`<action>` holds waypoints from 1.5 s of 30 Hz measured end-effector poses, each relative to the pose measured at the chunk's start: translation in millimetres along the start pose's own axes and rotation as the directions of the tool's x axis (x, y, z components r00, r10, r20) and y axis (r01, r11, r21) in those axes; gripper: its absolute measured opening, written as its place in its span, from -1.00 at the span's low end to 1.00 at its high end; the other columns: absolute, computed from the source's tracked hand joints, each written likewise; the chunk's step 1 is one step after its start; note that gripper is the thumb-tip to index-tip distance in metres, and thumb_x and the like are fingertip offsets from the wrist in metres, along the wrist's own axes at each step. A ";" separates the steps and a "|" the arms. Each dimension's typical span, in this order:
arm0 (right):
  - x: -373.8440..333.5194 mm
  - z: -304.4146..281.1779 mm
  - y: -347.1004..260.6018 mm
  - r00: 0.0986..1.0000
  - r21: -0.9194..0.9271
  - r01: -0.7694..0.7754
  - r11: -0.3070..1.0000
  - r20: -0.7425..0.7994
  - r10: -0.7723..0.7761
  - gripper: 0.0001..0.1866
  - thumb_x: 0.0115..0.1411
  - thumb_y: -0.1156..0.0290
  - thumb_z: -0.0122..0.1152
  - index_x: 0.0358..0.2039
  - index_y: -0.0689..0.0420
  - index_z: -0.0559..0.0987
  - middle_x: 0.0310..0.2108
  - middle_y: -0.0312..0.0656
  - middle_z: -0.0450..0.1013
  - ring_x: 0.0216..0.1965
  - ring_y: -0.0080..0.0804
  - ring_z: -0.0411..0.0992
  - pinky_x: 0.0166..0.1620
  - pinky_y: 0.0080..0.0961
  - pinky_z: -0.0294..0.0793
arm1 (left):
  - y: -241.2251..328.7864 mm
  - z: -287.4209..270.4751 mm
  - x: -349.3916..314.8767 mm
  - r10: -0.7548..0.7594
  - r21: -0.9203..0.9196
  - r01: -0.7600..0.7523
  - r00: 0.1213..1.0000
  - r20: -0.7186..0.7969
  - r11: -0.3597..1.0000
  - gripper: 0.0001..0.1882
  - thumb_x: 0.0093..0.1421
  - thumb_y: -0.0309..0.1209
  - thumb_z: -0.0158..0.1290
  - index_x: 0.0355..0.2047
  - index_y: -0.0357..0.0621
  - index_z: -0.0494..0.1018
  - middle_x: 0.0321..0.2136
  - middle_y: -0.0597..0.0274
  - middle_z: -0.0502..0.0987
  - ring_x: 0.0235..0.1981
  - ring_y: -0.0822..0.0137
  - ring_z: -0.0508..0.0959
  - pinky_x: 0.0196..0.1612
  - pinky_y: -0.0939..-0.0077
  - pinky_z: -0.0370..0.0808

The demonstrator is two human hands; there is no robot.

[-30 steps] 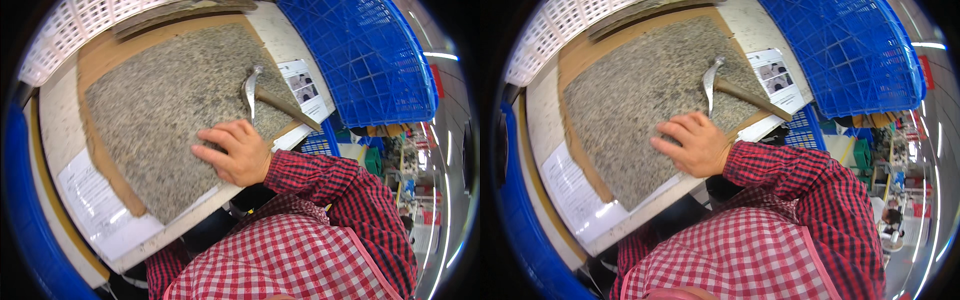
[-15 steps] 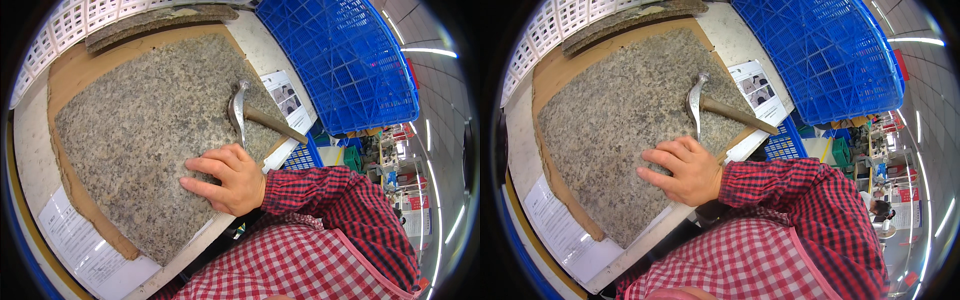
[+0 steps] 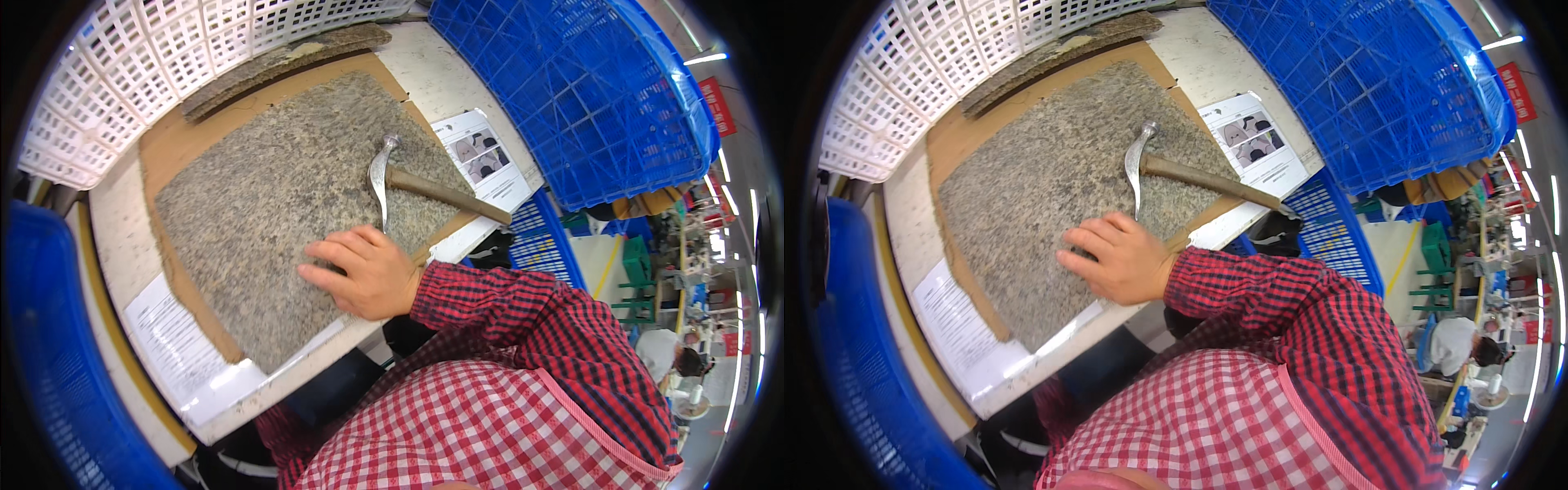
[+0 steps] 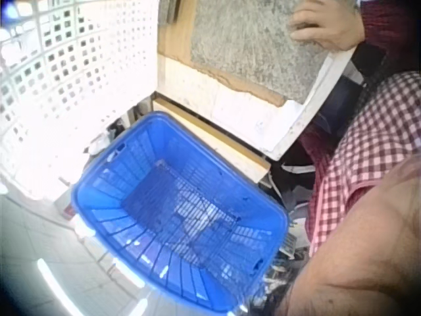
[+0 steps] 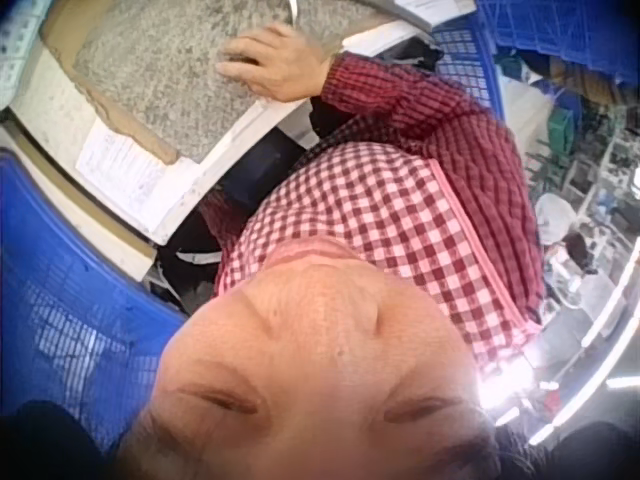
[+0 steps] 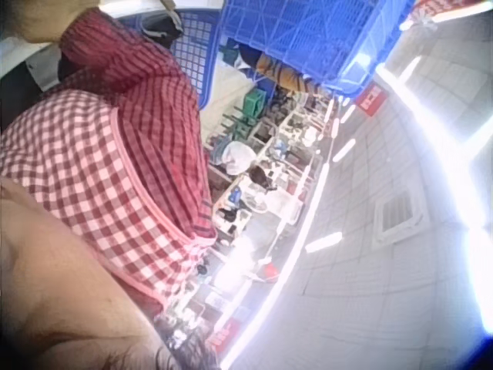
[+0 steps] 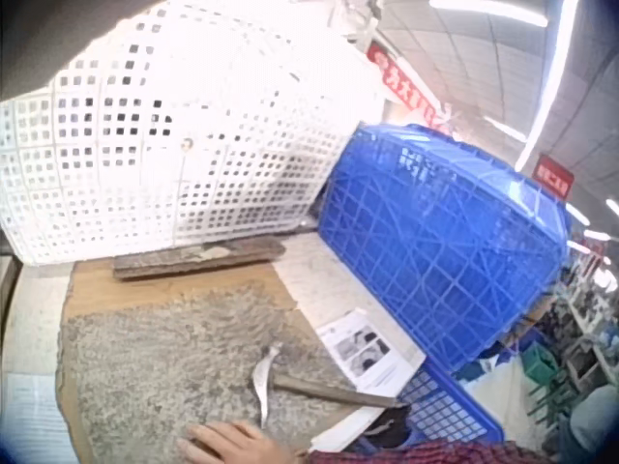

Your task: The person repeatedly taps black shoe uppers with a hammer on a workbench, moving each piece into a blue basket after shaping. The person then writes in a notebook.

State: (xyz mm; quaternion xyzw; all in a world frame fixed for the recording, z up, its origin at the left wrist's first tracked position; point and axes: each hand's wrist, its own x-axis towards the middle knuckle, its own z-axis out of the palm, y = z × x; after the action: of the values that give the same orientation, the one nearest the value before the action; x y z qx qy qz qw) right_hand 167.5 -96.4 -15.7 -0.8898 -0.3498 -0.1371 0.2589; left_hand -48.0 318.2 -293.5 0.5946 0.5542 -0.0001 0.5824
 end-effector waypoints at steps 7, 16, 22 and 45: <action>-10.1 -23.2 13.6 0.918 0.097 -0.124 0.988 -0.366 0.151 -0.51 0.01 0.48 0.35 0.02 -0.09 0.57 0.09 -0.19 0.44 0.08 -0.13 0.39 0.07 -0.14 0.33 | 93.5 -101.0 -212.0 0.309 0.207 -0.336 0.939 0.150 0.919 -0.57 0.21 -0.64 -0.21 0.03 -0.29 0.51 -0.09 0.07 0.56 -0.13 0.19 0.62 -0.09 0.33 0.65; -128.2 -79.3 114.0 0.808 -0.171 -0.589 0.790 -0.138 0.572 -0.60 0.26 0.27 0.31 0.12 -0.26 0.60 -0.16 -0.20 0.43 -0.08 -0.13 0.44 -0.11 -0.15 0.52 | 197.7 -146.0 -411.0 0.599 0.168 -0.642 0.762 0.245 0.748 -0.92 0.19 -0.58 0.03 -0.43 -0.31 0.50 -0.29 0.22 0.49 -0.18 0.36 0.48 0.04 0.48 0.36; -97.5 -126.2 155.5 0.793 -0.438 -0.608 0.662 -0.379 0.477 -0.61 0.20 0.27 0.38 0.05 -0.01 0.64 -0.01 -0.03 0.47 -0.03 -0.02 0.45 0.01 -0.16 0.49 | 227.3 -10.8 -380.8 0.820 -0.248 -0.802 0.445 0.359 0.544 -0.82 0.22 -0.57 0.00 -0.29 -0.46 0.56 0.08 -0.04 0.50 0.11 0.18 0.48 0.24 0.38 0.31; -97.9 -73.6 21.5 0.794 0.891 -0.401 -0.211 0.453 0.405 -0.30 0.38 0.29 0.29 0.39 0.22 0.19 0.23 -0.10 0.36 0.19 -0.42 0.41 0.21 -0.39 0.46 | 178.0 206.3 -324.0 0.295 -0.068 -0.546 0.341 0.892 0.835 -0.49 0.37 -0.55 -0.01 0.33 -0.17 0.38 0.15 0.09 0.49 0.13 0.31 0.52 0.21 0.41 0.44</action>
State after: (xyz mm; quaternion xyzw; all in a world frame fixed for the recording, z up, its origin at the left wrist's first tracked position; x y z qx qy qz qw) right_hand 107.6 -204.6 -4.2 -0.4876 -0.0309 0.2436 0.8378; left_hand 77.6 13.9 -27.3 0.6965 -0.0038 -0.2210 0.6826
